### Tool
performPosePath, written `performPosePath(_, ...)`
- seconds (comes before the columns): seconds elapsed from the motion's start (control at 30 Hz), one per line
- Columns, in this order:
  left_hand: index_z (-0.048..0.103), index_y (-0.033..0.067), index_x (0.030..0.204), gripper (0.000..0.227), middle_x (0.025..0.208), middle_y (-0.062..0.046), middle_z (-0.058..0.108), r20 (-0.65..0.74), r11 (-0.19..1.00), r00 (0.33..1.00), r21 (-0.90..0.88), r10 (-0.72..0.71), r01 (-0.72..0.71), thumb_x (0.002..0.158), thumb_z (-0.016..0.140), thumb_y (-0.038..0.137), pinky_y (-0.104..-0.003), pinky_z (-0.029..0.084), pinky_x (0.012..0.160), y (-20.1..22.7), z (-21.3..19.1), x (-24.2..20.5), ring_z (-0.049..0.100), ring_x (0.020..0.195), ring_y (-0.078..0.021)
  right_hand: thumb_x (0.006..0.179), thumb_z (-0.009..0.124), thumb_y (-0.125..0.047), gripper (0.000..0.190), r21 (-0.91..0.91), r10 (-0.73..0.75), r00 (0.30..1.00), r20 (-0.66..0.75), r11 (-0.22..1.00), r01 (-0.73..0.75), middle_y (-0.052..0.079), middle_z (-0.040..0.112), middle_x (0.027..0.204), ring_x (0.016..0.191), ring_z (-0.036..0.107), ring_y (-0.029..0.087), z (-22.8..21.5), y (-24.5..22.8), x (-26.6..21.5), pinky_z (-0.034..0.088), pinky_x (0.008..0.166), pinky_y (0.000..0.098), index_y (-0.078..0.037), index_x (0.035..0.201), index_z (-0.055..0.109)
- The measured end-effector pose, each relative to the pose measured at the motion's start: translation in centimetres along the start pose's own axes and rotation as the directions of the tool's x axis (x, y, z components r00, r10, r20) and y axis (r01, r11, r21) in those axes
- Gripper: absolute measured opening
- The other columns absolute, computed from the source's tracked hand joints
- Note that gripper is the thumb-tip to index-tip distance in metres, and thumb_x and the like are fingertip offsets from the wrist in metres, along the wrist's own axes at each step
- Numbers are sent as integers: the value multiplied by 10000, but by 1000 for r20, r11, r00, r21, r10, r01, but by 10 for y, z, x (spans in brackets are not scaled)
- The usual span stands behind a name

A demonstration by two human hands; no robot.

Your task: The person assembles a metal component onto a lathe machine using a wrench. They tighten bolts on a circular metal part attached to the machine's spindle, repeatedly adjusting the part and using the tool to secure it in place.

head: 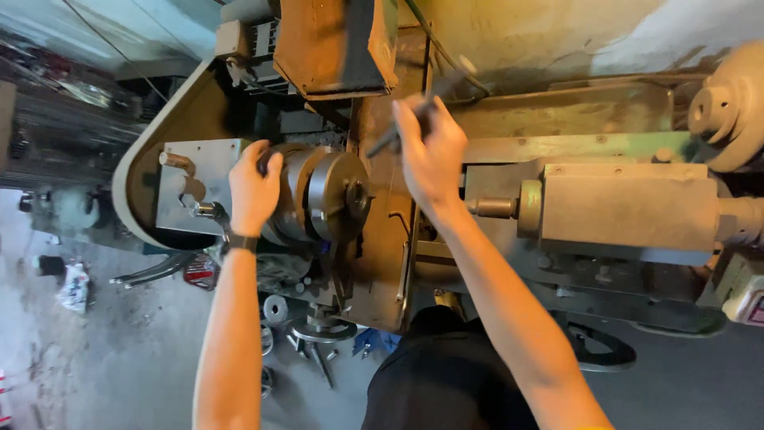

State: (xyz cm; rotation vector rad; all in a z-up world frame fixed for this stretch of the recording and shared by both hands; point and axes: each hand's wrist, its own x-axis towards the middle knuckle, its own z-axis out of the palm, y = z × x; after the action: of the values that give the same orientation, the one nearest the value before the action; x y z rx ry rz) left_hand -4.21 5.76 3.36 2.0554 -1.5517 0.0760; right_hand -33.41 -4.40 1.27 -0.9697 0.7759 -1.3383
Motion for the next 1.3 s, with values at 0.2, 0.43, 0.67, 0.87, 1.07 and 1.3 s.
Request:
performPosePath(0.2,715,-32,1174,380,1051,-283,719,219,988,965,73,-148,135,977,660,288,-476,538,895,-30,18,24,687,1009,-462,1015,567,-24,118,-23,-81,992,94,996,84,62,677,1013,770,663,144,-31,51,-149,541,677,264,-54,1099,645)
performPosePath(0.43,724,-69,1106,506,1053,-323,704,163,966,952,36,-258,256,928,716,405,-477,534,927,-12,12,22,674,1044,-470,692,657,35,400,-606,197,629,752,582,542,202,627,1183,1080,601,388,-19,172,-220,551,874,448,-80,1066,742)
performPosePath(0.67,709,-66,1140,563,1062,-335,698,162,952,942,-46,-293,304,878,742,431,-491,536,907,-8,6,21,674,1038,-469,741,653,-30,317,-803,263,764,589,299,516,223,618,1212,1047,612,388,2,181,-196,569,799,456,0,1053,698)
performPosePath(0.87,699,-68,1109,597,1024,-332,692,193,940,925,-38,-327,340,860,746,473,-524,537,866,-7,3,18,664,994,-495,837,628,-115,342,-833,376,820,432,-181,523,275,650,1099,903,661,354,-8,223,-212,573,675,435,82,1116,611)
performPosePath(1.07,694,-71,1000,536,974,-349,687,190,951,937,-45,-292,306,883,727,451,-545,542,845,-19,15,16,667,951,-514,824,685,-57,254,-939,329,898,291,277,203,207,702,949,838,691,322,4,164,-230,563,688,412,42,1049,621)
performPosePath(1.3,679,-73,1018,479,950,-348,687,133,963,959,-67,-249,260,909,703,392,-551,546,813,-29,29,12,670,910,-517,903,742,-119,270,-462,315,945,-86,828,-318,73,782,915,789,708,135,-2,176,-255,564,713,273,-5,1146,763)
